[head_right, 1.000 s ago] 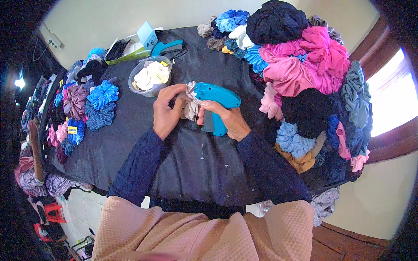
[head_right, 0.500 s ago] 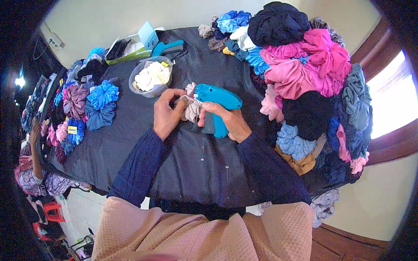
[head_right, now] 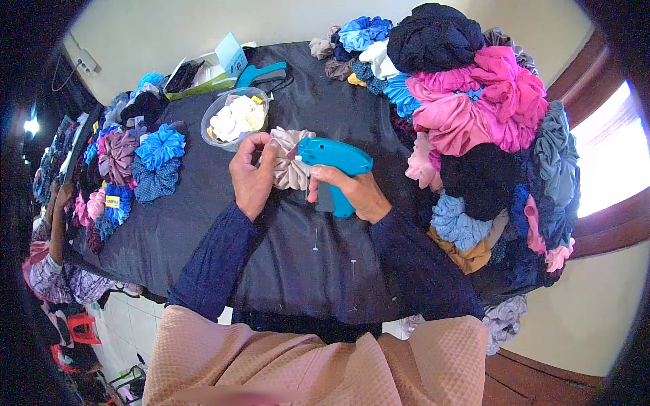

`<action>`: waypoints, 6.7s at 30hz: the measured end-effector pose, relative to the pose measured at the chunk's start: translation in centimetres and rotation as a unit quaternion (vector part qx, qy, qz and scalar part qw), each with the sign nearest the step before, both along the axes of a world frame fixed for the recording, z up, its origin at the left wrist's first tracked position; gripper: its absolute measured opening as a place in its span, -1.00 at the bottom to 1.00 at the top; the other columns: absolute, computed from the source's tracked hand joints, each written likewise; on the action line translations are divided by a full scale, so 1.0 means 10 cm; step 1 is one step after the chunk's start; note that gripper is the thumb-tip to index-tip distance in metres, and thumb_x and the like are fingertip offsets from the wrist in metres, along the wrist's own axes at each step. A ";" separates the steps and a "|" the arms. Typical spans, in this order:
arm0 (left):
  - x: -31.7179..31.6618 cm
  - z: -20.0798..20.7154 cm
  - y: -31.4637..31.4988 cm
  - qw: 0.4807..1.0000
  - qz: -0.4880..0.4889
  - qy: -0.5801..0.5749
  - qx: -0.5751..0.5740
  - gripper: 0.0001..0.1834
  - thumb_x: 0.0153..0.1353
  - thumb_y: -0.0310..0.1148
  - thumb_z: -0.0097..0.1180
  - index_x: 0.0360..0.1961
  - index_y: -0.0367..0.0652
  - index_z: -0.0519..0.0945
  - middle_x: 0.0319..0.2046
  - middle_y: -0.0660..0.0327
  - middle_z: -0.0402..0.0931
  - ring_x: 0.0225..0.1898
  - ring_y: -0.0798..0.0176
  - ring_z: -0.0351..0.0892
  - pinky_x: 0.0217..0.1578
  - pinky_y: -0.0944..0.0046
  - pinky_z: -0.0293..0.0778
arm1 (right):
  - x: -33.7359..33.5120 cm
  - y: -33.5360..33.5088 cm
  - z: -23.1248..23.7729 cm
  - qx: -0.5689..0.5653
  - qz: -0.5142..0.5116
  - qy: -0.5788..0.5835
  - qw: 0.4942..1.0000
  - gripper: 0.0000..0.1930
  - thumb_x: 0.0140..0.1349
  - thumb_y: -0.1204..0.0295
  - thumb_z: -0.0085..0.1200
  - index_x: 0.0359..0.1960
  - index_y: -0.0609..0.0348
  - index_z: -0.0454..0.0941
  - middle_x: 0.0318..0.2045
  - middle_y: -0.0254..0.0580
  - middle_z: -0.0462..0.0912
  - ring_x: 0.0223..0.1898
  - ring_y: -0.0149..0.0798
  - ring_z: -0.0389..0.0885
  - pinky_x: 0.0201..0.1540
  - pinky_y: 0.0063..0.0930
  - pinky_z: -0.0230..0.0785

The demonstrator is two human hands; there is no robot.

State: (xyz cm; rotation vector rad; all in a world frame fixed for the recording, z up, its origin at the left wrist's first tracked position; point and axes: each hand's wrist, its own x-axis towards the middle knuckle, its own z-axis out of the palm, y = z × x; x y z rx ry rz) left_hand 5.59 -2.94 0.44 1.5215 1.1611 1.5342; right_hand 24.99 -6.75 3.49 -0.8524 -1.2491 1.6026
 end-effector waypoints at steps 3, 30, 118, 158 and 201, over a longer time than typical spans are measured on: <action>-0.01 -0.01 0.00 1.000 0.007 -0.014 0.013 -0.88 0.28 -0.44 0.14 -0.18 -0.23 0.55 -0.30 0.35 0.54 -0.30 0.52 0.47 -0.24 0.47 0.42 | 0.00 0.00 -0.01 -0.006 -0.001 -0.002 1.000 -0.63 0.25 0.27 0.08 -0.04 0.31 0.49 -0.42 -0.11 0.62 -0.41 -0.26 0.63 -0.27 -0.38 0.50; 0.16 0.01 -0.15 0.997 0.010 -0.064 0.041 -0.84 0.21 -0.45 0.24 -0.21 -0.27 0.61 -0.33 0.27 0.60 -0.32 0.48 0.52 -0.29 0.41 0.44 | -0.04 0.01 -0.06 -0.010 -0.031 0.033 0.999 -0.70 0.29 0.34 0.11 -0.07 0.33 0.52 -0.43 -0.16 0.60 -0.43 -0.30 0.62 -0.32 -0.40 0.53; 0.35 0.13 -0.28 0.994 -0.078 -0.018 0.071 -0.67 0.22 -0.52 0.13 0.03 -0.26 0.57 0.02 0.11 0.51 -0.07 0.31 0.56 -0.09 0.35 0.46 | -0.08 0.03 -0.09 -0.044 -0.062 0.104 0.992 -0.66 0.25 0.25 0.14 -0.07 0.23 0.52 -0.43 -0.17 0.60 -0.46 -0.31 0.61 -0.38 -0.44 0.49; 0.07 0.11 -0.08 0.992 0.107 -0.049 0.041 -0.81 0.26 -0.46 0.10 -0.17 -0.33 0.64 -0.33 0.25 0.63 -0.29 0.46 0.54 -0.23 0.41 0.46 | -0.11 0.03 -0.09 -0.013 -0.117 0.090 0.989 -0.67 0.29 0.19 0.07 -0.12 0.22 0.47 -0.47 -0.14 0.57 -0.47 -0.23 0.63 -0.35 -0.34 0.52; -2.57 -0.37 1.04 0.610 0.566 0.534 0.153 -0.66 0.29 -0.21 0.01 0.08 0.15 0.58 0.11 0.40 0.51 0.26 0.04 0.28 0.19 -0.14 0.06 | -0.03 0.13 -0.14 -0.064 -0.133 0.118 0.982 -0.70 0.27 0.18 0.11 -0.32 0.21 0.46 -0.46 -0.09 0.60 -0.45 -0.19 0.66 -0.35 -0.32 0.55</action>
